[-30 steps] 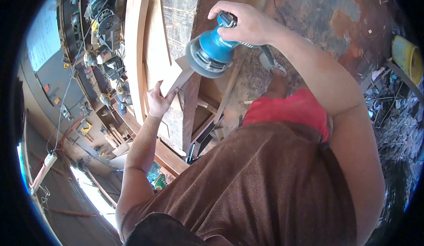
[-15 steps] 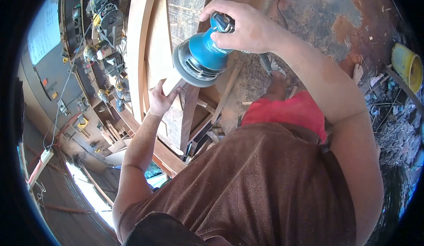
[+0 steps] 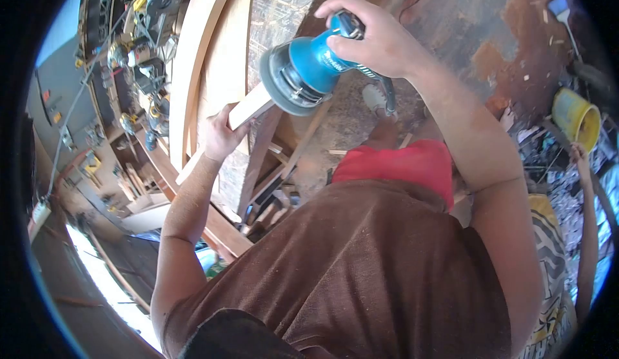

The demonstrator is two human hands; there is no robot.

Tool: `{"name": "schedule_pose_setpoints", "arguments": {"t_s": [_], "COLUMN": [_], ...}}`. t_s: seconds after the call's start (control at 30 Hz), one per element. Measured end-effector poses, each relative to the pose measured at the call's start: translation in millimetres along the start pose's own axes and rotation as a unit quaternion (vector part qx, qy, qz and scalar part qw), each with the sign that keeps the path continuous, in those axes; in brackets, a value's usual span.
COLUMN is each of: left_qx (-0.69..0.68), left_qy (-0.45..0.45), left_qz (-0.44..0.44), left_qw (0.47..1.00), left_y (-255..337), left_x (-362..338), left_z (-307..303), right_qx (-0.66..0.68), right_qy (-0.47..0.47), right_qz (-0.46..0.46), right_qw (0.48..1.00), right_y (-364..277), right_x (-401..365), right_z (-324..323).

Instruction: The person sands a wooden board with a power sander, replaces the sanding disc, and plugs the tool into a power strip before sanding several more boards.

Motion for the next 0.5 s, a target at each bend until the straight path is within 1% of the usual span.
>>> {"name": "schedule_pose_setpoints", "arguments": {"t_s": [0.03, 0.07, 0.1, 0.13, 0.17, 0.23, 0.3, 0.37, 0.4, 0.43, 0.5], "left_qx": [0.005, -0.008, -0.021, -0.032, -0.045, 0.011, -0.019, 0.022, 0.010, 0.000, 0.000], "left_qy": [-0.011, 0.003, 0.019, 0.038, 0.055, 0.010, 0.026, -0.001, 0.002, 0.014, -0.001], "left_qz": [-0.015, -0.026, 0.003, 0.031, 0.017, 0.013, -0.024, -0.012, -0.020, -0.028, -0.022], "left_qw": [1.000, 1.000, 1.000, 0.998, 0.997, 1.000, 0.999, 1.000, 1.000, 1.000, 1.000], "left_y": [-2.8, -4.4, -3.1, -1.8, -4.7, -8.4, -4.7, -4.8, -6.3, -6.5, -5.7], "left_x": [-0.8, -0.1, -0.1, -0.2, 0.7, -2.9, -3.1, -4.6, -5.6, -5.9, -7.3], "left_z": [0.0, -0.2, -0.8, -1.5, -2.2, -2.3, -8.0, -7.5, -7.7, -10.9, -13.2], "right_qx": [-0.009, 0.011, 0.028, -0.008, -0.023, 0.020, -0.020, 0.102, 0.042, 0.030, 0.057], "right_qy": [-0.017, -0.017, -0.017, -0.022, -0.043, -0.016, -0.041, -0.001, -0.011, -0.024, -0.004], "right_qz": [-0.003, 0.045, 0.093, 0.098, 0.094, 0.146, 0.136, 0.215, 0.199, 0.197, 0.228], "right_qw": [1.000, 0.999, 0.995, 0.995, 0.994, 0.989, 0.990, 0.971, 0.979, 0.980, 0.972], "right_y": [-1.2, -0.5, 0.0, -1.8, -2.4, 5.0, 8.0, 8.9, 15.3, 13.9, 9.7], "right_x": [0.8, 1.3, 1.8, 3.2, 3.8, 1.1, 2.2, -3.4, -2.8, -1.5, -0.9], "right_z": [2.2, 0.8, -0.3, -1.7, -0.3, 0.2, 1.4, 3.1, -3.1, -1.7, -0.3]}}
Point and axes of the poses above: each hand's wrist, its own x-axis towards the middle knuckle, its own z-axis out of the palm, y = z × x, the point moved 4 cm from there along x, towards the middle knuckle, and after that the axes turned 6 degrees about y, right-handed, at the moved point
